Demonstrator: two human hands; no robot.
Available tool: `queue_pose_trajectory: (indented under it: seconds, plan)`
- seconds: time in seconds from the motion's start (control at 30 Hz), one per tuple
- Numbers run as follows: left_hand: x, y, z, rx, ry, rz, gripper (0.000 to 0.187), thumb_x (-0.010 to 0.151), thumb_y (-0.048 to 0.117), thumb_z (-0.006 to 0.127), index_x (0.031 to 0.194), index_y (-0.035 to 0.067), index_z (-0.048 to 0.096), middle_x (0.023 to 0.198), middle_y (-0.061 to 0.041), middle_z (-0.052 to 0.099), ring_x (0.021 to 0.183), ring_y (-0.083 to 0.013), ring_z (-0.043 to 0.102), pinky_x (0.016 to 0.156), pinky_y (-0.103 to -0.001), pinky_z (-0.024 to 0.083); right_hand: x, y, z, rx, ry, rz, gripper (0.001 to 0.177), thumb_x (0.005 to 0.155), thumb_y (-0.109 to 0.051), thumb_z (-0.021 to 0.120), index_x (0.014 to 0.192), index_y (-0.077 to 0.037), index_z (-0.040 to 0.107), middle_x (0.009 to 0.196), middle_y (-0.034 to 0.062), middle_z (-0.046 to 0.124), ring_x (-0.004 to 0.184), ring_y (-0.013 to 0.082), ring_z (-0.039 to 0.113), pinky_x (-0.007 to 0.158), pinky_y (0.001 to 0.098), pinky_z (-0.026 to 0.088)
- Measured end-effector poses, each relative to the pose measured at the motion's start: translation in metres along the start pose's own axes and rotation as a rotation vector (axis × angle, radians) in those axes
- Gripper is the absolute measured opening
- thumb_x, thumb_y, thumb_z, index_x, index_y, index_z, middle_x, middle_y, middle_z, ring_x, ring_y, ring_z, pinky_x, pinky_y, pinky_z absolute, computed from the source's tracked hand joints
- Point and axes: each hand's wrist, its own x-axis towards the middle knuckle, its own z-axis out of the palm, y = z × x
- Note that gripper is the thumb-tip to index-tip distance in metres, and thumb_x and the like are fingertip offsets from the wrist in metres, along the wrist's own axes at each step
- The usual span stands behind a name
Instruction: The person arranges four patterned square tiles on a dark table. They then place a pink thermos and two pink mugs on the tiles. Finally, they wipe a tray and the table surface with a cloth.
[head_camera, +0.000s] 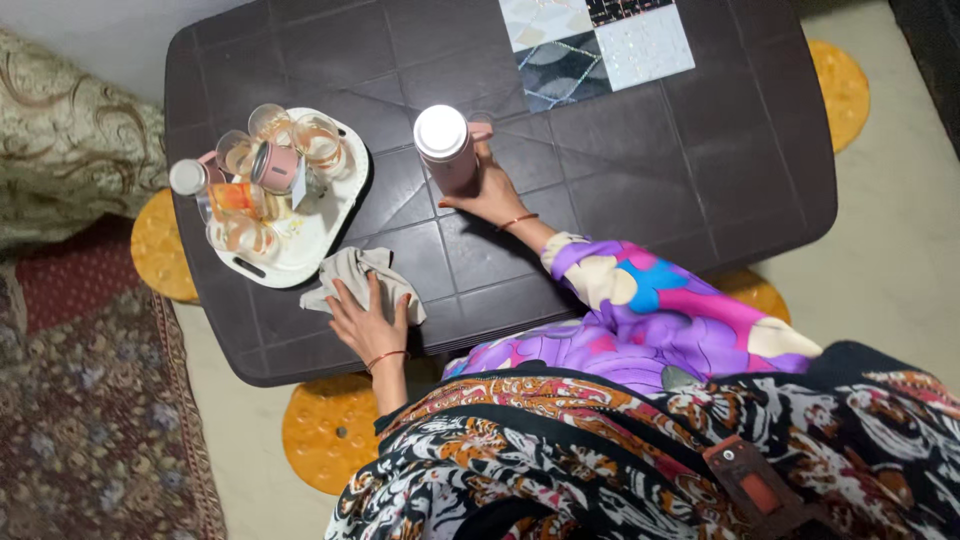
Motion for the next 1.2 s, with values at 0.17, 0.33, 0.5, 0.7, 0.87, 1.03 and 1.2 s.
queue_pose_trajectory:
  seconds: [0.17, 0.33, 0.5, 0.7, 0.87, 1.03, 1.2]
  plan:
    - [0.004, -0.04, 0.056, -0.091, 0.039, 0.128, 0.055, 0.091, 0.044, 0.071, 0.143, 0.028, 0.062, 0.166, -0.02, 0.027, 0.147, -0.0478, 0.027, 0.115, -0.063, 0.025, 0.002, -0.008, 0.018, -0.049, 0.182, -0.011, 0.121, 0.068, -0.047, 0.096, 0.155, -0.004, 0.025, 0.133, 0.0278, 0.062, 0.119, 0.042, 0.066, 0.099, 0.0456, 0.055]
    - [0.02, -0.056, 0.081, -0.268, 0.097, 0.144, 0.044, 0.09, 0.007, 0.064, 0.13, 0.023, 0.073, 0.156, -0.01, 0.055, 0.13, -0.0367, 0.052, 0.111, -0.05, 0.043, -0.043, -0.045, -0.003, 0.02, 0.061, 0.024, 0.085, 0.074, -0.044, 0.092, 0.138, -0.006, 0.052, 0.126, 0.0199, 0.071, 0.116, 0.0333, 0.071, 0.099, 0.0428, 0.056]
    - [0.036, -0.013, 0.055, -0.829, 0.271, 0.094, 0.039, 0.097, -0.003, 0.055, 0.129, 0.009, 0.073, 0.127, -0.012, 0.073, 0.116, -0.0299, 0.069, 0.101, -0.04, 0.054, -0.089, -0.058, -0.016, 0.314, 0.003, 0.025, 0.084, 0.078, -0.037, 0.086, 0.145, -0.003, 0.048, 0.13, 0.0172, 0.068, 0.117, 0.0264, 0.067, 0.099, 0.0393, 0.053]
    - [0.014, 0.126, -0.037, -0.821, 0.181, 0.474, 0.044, 0.095, 0.01, 0.061, 0.138, 0.006, 0.064, 0.153, -0.028, 0.046, 0.147, -0.0433, 0.032, 0.121, -0.051, 0.025, -0.098, -0.035, 0.0, 0.161, -0.037, -0.125, 0.042, 0.099, -0.032, 0.07, 0.135, -0.009, 0.066, 0.128, 0.014, 0.078, 0.119, 0.0223, 0.075, 0.105, 0.0375, 0.059]
    - [0.08, 0.153, -0.085, -1.095, 0.294, 0.332, 0.052, 0.102, 0.025, 0.064, 0.146, 0.007, 0.045, 0.16, -0.022, 0.035, 0.153, -0.0369, 0.03, 0.127, -0.046, 0.026, -0.113, -0.111, -0.032, -0.011, -0.099, 0.031, 0.079, 0.08, -0.039, 0.078, 0.146, -0.006, 0.048, 0.117, 0.0181, 0.07, 0.109, 0.0284, 0.072, 0.092, 0.0401, 0.055]
    - [0.152, 0.1, -0.083, -1.458, -0.346, 0.092, 0.055, 0.103, 0.028, 0.061, 0.147, 0.004, 0.038, 0.147, -0.019, 0.05, 0.138, -0.0319, 0.047, 0.121, -0.047, 0.034, -0.126, -0.117, -0.056, 0.442, -0.3, -0.022, 0.093, 0.075, -0.037, 0.082, 0.153, -0.005, 0.042, 0.14, 0.0146, 0.057, 0.127, 0.0236, 0.059, 0.109, 0.0381, 0.043]
    - [0.162, 0.109, -0.063, -1.822, -0.645, -0.086, 0.054, 0.105, 0.031, 0.055, 0.15, 0.004, 0.038, 0.149, -0.017, 0.049, 0.139, -0.0311, 0.047, 0.12, -0.046, 0.035, -0.133, -0.084, -0.054, 1.37, -0.594, 0.059, 0.107, 0.071, -0.036, 0.086, 0.16, -0.005, 0.036, 0.162, 0.0111, 0.043, 0.146, 0.0188, 0.046, 0.126, 0.0362, 0.031]
